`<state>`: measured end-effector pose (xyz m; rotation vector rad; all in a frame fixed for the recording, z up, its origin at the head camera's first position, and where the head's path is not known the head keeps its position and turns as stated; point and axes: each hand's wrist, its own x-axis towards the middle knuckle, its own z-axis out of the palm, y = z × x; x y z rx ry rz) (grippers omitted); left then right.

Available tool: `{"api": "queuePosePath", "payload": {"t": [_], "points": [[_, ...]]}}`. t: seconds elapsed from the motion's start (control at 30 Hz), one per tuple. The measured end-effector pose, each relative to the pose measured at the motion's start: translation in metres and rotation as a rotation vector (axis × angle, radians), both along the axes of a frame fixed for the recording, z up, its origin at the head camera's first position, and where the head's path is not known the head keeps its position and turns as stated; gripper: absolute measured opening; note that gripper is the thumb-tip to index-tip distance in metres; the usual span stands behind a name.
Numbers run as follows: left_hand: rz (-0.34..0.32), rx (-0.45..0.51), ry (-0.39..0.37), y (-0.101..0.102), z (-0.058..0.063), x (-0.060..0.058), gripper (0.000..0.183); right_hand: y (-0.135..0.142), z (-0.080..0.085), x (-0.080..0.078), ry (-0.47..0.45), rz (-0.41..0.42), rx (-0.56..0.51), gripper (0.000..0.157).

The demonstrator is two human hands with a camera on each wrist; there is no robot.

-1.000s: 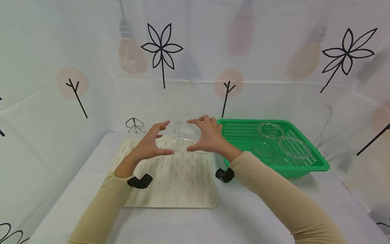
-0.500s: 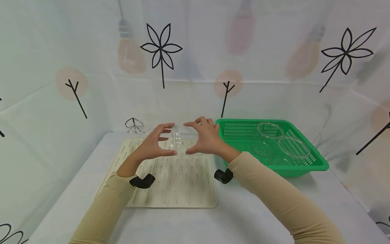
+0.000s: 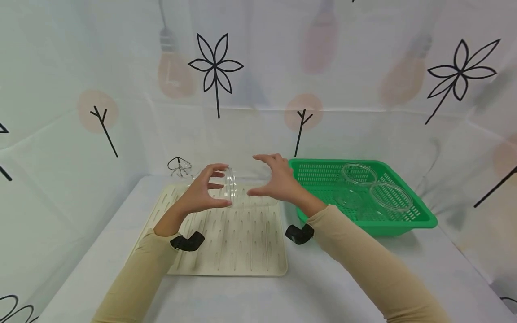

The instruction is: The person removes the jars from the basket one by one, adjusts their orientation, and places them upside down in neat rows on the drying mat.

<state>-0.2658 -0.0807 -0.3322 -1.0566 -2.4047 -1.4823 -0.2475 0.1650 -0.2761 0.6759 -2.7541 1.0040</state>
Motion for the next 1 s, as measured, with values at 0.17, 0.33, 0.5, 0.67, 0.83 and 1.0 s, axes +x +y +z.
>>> {"api": "queuePosePath", "payload": {"t": [0.17,0.33,0.5,0.67,0.83,1.0], "points": [[-0.007,0.031,-0.005,-0.001,-0.001,0.000,0.086,0.005,-0.008,0.001,-0.038,-0.011,-0.146,0.087],[0.009,0.042,-0.016,-0.004,-0.002,0.001,0.085,0.007,-0.019,0.005,-0.071,-0.036,-0.301,0.090],[0.019,0.056,-0.020,-0.007,-0.004,-0.001,0.086,0.002,-0.033,0.007,-0.098,-0.063,-0.435,0.087],[0.034,0.081,-0.013,-0.007,-0.006,-0.001,0.088,-0.004,-0.049,0.008,-0.162,-0.091,-0.605,0.087],[0.038,0.116,-0.020,-0.005,-0.009,0.000,0.087,-0.009,-0.062,0.012,-0.209,-0.126,-0.731,0.086],[0.044,0.147,-0.022,-0.004,-0.012,0.000,0.085,-0.010,-0.076,0.016,-0.222,-0.156,-0.846,0.077]]}}
